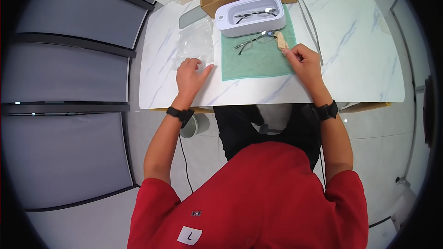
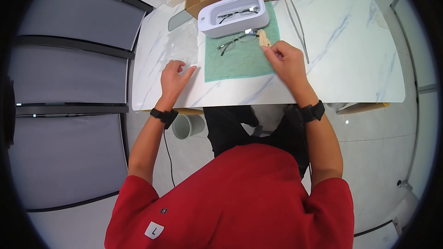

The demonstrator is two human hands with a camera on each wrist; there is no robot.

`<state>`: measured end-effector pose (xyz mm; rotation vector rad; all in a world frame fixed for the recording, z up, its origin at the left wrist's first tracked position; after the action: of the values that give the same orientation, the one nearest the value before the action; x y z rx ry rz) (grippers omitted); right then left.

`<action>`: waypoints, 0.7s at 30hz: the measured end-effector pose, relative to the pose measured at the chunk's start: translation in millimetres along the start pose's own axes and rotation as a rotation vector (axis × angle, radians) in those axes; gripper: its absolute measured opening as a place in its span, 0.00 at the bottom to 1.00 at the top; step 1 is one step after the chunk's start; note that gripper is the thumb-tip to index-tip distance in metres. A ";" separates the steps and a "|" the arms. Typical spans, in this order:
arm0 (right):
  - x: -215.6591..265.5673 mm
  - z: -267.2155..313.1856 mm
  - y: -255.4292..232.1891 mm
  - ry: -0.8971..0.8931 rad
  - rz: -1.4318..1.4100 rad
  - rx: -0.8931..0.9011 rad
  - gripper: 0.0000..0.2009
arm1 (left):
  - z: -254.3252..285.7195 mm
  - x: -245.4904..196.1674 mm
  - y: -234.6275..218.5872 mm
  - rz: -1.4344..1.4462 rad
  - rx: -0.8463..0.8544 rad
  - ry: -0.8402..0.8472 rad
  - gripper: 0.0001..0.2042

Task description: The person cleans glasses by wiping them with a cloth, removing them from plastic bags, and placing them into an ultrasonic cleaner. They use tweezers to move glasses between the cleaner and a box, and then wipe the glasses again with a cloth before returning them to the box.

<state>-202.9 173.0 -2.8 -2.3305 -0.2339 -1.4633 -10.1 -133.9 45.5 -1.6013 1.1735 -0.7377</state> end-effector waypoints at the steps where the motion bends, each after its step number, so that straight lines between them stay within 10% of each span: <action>1: -0.6 0.2 0.3 0.011 0.003 0.000 0.13 | -3.2 2.3 6.1 0.005 0.004 -0.004 0.12; 16: 4.7 0.4 1.4 -0.003 0.000 -0.003 0.14 | 4.6 99.2 -76.0 0.815 -0.330 -0.468 0.06; 21: 0.2 -0.1 1.3 0.021 -0.005 0.000 0.14 | 10.7 97.5 -77.9 0.563 -0.413 -0.394 0.06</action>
<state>-202.4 171.8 -2.9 -2.3149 -0.2341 -1.4890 59.7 -217.0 107.9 -1.5301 1.4370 0.1892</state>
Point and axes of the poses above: each hand's wrist, its own z-axis away from the middle knuckle, its own y-axis out of the palm, x = y × z, the point moved 1 cm from there along -z, towards the middle knuckle, and after that the axes turned 2 degrees about -z, right-handed, at the moved point
